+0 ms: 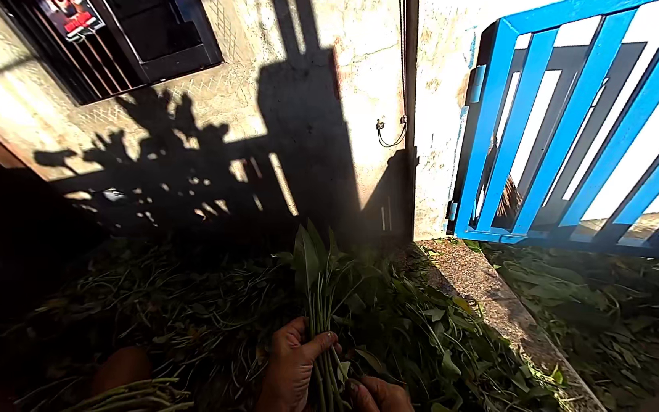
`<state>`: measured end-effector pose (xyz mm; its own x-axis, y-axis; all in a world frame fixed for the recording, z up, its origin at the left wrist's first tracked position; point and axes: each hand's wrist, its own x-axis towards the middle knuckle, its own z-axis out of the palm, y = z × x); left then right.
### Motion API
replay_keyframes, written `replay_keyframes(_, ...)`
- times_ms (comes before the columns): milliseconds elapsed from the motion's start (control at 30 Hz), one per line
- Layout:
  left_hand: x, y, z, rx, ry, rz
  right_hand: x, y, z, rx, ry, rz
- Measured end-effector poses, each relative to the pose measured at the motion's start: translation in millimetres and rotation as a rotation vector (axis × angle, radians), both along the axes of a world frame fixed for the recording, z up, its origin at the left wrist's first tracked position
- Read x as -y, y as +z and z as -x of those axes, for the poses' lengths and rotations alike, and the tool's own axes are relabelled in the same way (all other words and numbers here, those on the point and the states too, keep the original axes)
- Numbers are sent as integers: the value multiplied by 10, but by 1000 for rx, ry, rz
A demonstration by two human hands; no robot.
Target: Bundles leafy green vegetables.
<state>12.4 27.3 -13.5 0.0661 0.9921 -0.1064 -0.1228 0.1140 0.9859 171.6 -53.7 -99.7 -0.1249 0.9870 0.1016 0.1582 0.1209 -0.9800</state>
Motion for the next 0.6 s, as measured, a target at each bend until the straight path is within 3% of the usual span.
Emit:
replay_keyframes(100,-83,29,70,27,170,6,106,-33,4,474,-100,-209)
replay_keyframes(200,-134,88,160,31,297,-17,201,-81,-54,778,-189,-433)
replay_keyframes(333,-163,138,283,38,389,-66,272,-350,-181,807,-219,-427)
replay_keyframes(500,-136,64,197,24,478,-86,258,-518,-355,694,108,-74)
replay_keyframes(600,-184,84,276,39,579,-164,313,-767,-426,850,27,-76)
